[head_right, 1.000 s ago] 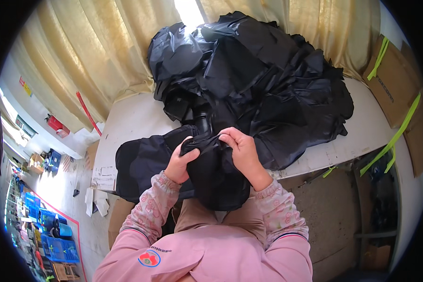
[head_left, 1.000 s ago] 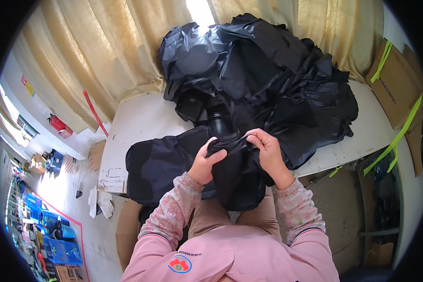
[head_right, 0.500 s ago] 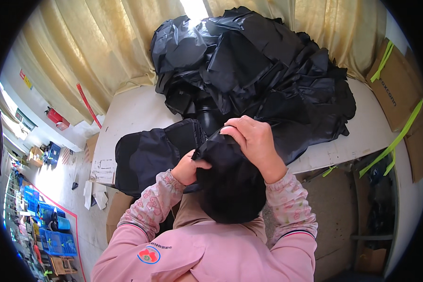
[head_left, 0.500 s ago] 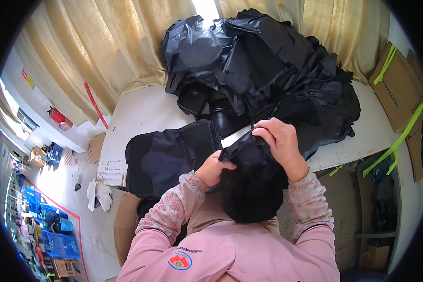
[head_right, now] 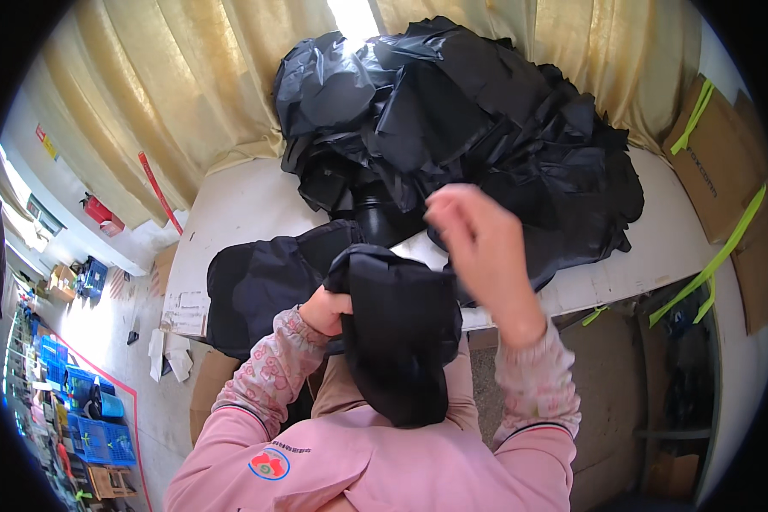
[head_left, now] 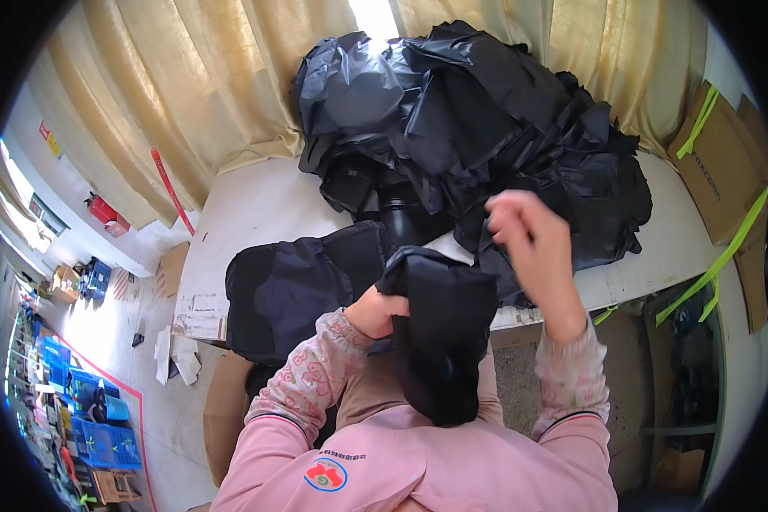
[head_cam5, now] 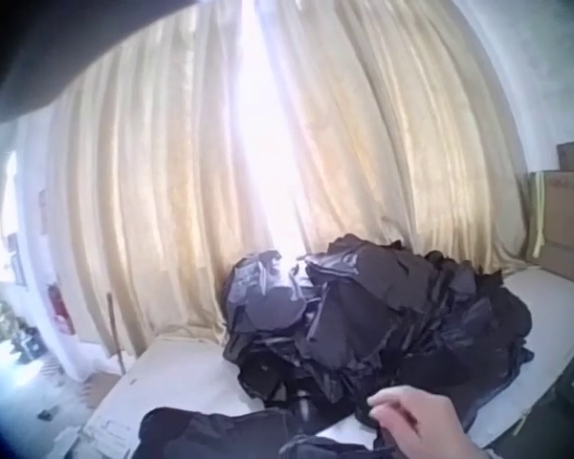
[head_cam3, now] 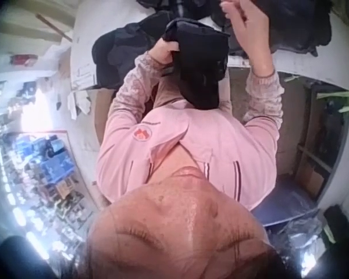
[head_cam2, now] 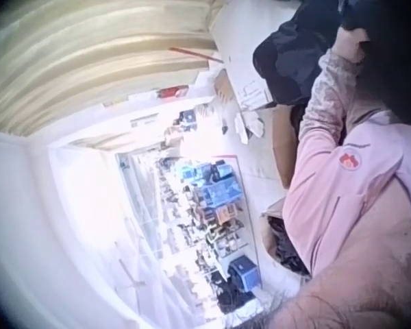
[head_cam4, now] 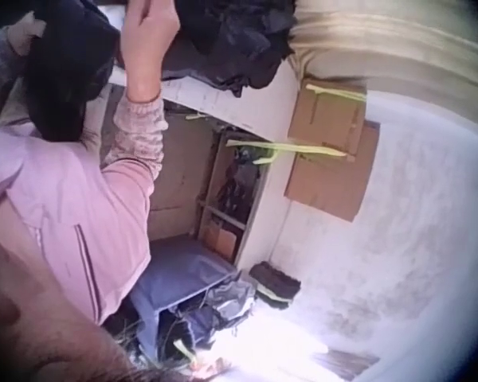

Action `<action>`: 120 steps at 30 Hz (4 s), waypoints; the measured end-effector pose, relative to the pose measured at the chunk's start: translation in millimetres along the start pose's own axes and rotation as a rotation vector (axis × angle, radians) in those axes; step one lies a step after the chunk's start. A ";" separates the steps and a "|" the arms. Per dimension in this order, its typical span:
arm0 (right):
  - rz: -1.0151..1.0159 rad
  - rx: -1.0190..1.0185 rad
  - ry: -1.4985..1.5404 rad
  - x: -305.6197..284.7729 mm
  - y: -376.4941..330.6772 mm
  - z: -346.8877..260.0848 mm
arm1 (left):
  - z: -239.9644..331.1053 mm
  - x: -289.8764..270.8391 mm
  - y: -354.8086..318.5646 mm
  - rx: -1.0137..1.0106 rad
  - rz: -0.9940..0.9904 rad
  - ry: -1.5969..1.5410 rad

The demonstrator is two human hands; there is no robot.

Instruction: Inspecting and sorting black fabric components on a manufacturing workbench.

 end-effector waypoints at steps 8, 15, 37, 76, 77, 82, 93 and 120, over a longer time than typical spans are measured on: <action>-0.094 -0.283 -0.243 34.8 -45.0 5.7 | 17.4 3.2 17.0 0.055 0.223 -0.095; -0.263 -0.347 -0.329 27.2 -38.5 0.7 | 35.6 -41.9 1.3 0.026 0.434 -0.253; -0.298 -0.068 -0.404 -3.9 -21.0 20.2 | 68.6 -49.4 -37.7 0.500 0.365 0.061; -0.344 0.163 0.277 98.2 -59.3 36.6 | 35.3 9.7 -56.7 0.922 0.460 0.925; -0.340 0.164 0.278 98.3 -59.5 37.0 | 36.0 10.4 -57.8 0.942 0.461 0.921; -0.335 0.111 0.296 98.5 -60.2 29.8 | 41.1 12.2 -63.4 1.013 0.502 0.951; -0.349 0.126 0.269 98.8 -62.0 30.4 | 39.0 15.1 -64.5 1.012 0.493 0.997; -0.339 0.029 0.127 103.5 -72.3 22.2 | 24.2 4.1 -39.0 0.612 0.156 0.021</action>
Point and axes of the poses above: each hand's wrist, its own y-axis towards the middle knuckle, its own x-axis out of the palm, z = x × y, the point moved 9 cm from there along y, towards the middle knuckle, and after that the axes turned 2 degrees about y, right-handed, at the moved point
